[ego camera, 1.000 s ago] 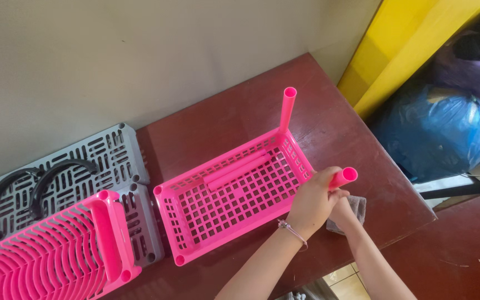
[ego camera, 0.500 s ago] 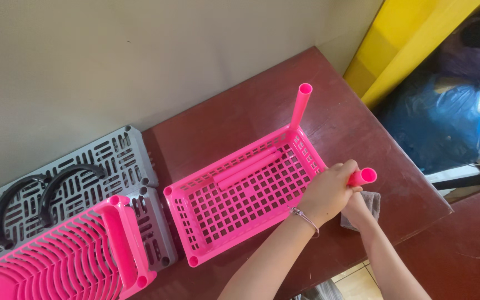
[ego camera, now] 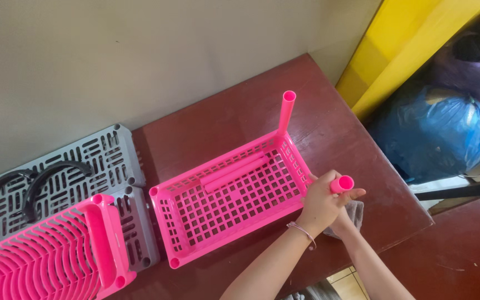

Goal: The person disassembles a pink plastic basket by removing its legs, then reassembles it. They repeat the same process with a white plastic basket, removing and reattaching its legs. The actions are performed by hand on a wooden table.

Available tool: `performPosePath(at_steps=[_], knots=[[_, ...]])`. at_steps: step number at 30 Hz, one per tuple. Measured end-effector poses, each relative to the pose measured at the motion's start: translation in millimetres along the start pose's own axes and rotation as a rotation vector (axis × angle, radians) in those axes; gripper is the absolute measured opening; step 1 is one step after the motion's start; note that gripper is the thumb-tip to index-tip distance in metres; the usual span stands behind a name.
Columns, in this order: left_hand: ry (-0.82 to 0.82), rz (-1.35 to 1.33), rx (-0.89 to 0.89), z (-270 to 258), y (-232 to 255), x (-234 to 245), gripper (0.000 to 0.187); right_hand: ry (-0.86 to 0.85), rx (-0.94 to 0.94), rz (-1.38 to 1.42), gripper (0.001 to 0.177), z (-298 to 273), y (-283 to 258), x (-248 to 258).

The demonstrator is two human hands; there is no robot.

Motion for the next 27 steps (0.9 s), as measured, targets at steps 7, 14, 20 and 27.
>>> performPosePath(at_steps=[7,14,20,27], knots=[[-0.36,-0.204,0.101,16,-9,20,0.031,0.045,0.079,-0.183,0.037,13,48,15],[-0.196,-0.257,0.111,17,7,15,0.03,0.005,0.012,-0.248,0.044,16,21,14],[0.185,-0.145,0.344,10,21,-18,0.037,-0.068,0.017,0.137,0.077,17,27,10],[-0.563,-0.444,0.037,33,18,39,0.036,0.014,0.202,-0.317,0.036,20,85,27]])
Point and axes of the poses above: each hand's wrist, its own z-axis towards the middle knuckle, its own x-axis out of the back of the hand, y = z × x, the point moved 1 cm from there along z, towards the middle knuckle, and after that the axes turned 13 degrees about -y, right-handed, at the moved point
